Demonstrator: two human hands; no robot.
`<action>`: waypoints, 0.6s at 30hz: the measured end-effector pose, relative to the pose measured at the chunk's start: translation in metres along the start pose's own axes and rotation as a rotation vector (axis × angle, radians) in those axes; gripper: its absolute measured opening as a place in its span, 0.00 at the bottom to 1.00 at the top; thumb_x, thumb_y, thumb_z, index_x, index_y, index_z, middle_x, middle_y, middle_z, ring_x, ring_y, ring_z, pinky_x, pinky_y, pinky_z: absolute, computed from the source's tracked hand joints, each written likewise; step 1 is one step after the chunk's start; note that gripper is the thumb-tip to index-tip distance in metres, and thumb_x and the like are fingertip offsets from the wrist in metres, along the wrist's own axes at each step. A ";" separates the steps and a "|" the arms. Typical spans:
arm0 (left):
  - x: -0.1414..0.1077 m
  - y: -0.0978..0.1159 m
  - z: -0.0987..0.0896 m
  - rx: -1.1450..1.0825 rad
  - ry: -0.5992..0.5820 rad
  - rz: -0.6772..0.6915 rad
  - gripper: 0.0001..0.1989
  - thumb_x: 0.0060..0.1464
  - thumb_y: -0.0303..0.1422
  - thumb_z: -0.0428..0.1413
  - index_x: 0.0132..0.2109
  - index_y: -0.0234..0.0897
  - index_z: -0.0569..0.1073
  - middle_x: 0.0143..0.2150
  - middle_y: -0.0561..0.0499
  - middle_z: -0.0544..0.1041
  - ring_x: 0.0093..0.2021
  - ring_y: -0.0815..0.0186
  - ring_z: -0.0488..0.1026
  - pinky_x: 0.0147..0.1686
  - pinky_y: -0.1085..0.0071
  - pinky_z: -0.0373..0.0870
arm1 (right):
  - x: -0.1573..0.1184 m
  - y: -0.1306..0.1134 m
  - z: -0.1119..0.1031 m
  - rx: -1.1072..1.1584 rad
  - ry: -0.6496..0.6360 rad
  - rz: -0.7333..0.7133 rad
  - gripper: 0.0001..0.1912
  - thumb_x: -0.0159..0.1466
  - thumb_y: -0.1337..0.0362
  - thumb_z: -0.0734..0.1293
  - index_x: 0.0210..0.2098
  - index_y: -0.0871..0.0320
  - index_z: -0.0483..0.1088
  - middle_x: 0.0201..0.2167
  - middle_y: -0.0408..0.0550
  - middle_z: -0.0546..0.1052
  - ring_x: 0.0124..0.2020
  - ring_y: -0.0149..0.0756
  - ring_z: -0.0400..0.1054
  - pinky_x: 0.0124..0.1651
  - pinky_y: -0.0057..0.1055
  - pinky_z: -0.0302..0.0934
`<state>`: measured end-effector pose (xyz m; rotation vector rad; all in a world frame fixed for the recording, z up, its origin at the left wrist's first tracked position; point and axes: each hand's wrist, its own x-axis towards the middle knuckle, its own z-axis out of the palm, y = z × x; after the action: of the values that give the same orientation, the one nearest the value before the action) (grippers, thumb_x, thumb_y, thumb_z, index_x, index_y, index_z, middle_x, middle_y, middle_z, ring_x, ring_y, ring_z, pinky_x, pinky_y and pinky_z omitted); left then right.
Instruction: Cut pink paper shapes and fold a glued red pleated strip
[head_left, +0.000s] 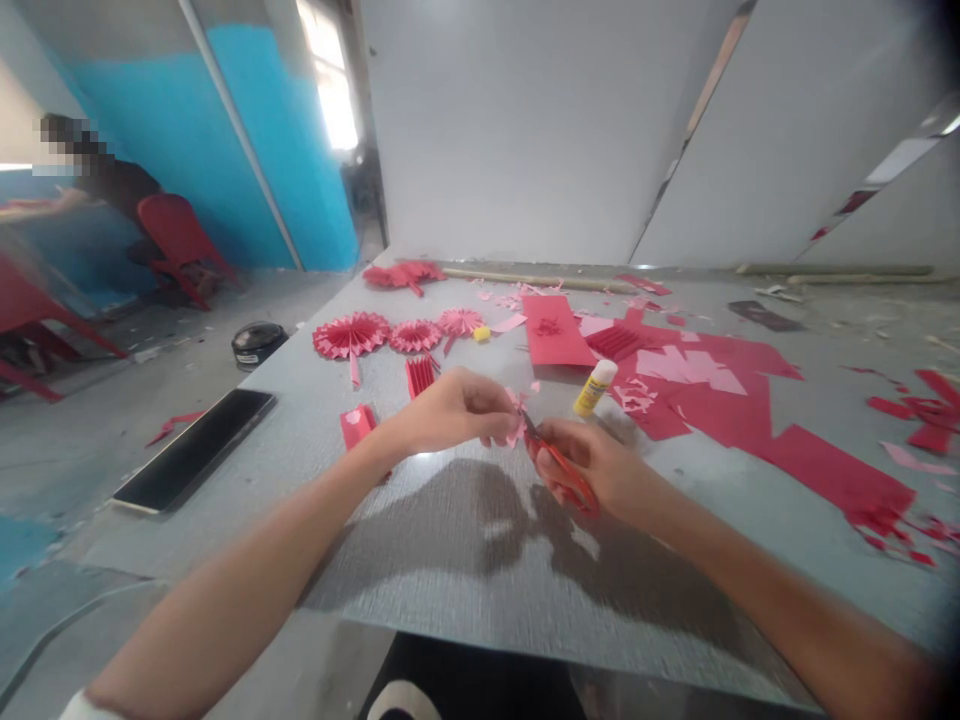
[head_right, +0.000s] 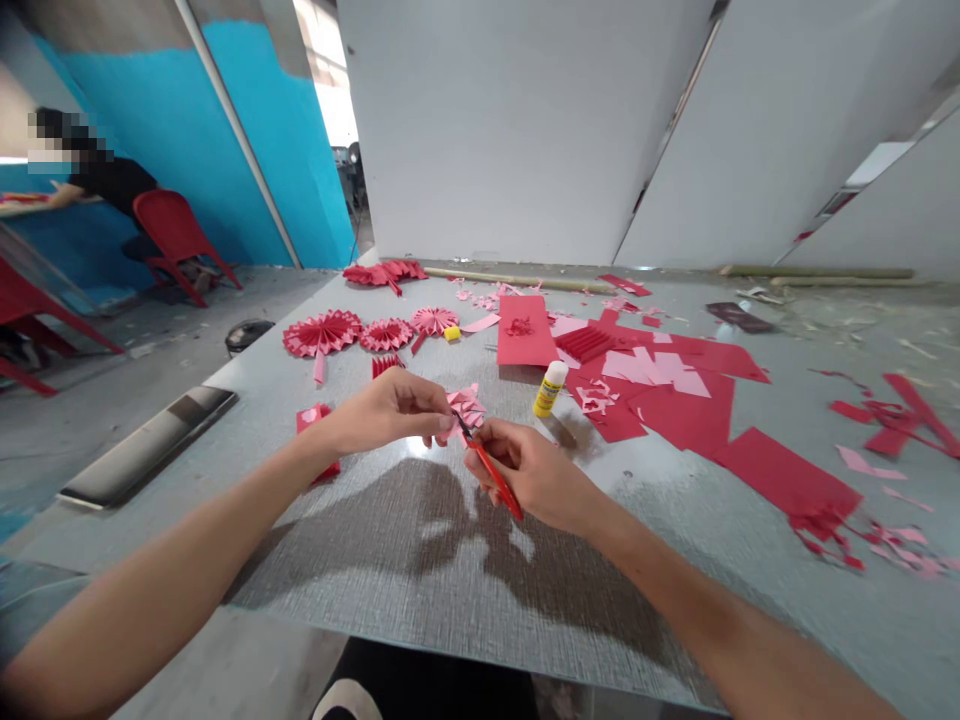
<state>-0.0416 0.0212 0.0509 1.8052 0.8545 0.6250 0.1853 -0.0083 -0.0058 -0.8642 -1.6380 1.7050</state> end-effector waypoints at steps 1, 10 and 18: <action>0.000 0.000 0.000 0.006 0.002 0.000 0.07 0.56 0.30 0.59 0.33 0.31 0.78 0.28 0.49 0.78 0.30 0.70 0.74 0.32 0.75 0.72 | 0.000 -0.001 0.000 -0.002 -0.006 0.004 0.15 0.69 0.50 0.67 0.35 0.55 0.66 0.22 0.35 0.65 0.21 0.25 0.58 0.24 0.24 0.56; -0.001 0.000 -0.001 0.042 -0.006 -0.015 0.06 0.54 0.29 0.59 0.32 0.31 0.79 0.26 0.51 0.77 0.29 0.70 0.73 0.29 0.76 0.68 | 0.000 -0.002 0.000 0.001 -0.044 0.013 0.11 0.70 0.55 0.66 0.36 0.55 0.66 0.24 0.36 0.66 0.22 0.24 0.59 0.24 0.23 0.56; -0.002 0.001 -0.004 0.078 -0.041 -0.010 0.07 0.54 0.29 0.59 0.30 0.31 0.78 0.26 0.51 0.77 0.28 0.71 0.73 0.29 0.77 0.68 | -0.003 -0.007 0.002 -0.056 -0.046 0.067 0.08 0.70 0.60 0.66 0.35 0.55 0.66 0.24 0.36 0.65 0.22 0.25 0.59 0.24 0.23 0.56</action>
<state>-0.0454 0.0219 0.0536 1.8759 0.8705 0.5529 0.1852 -0.0114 0.0017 -0.9229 -1.7124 1.7435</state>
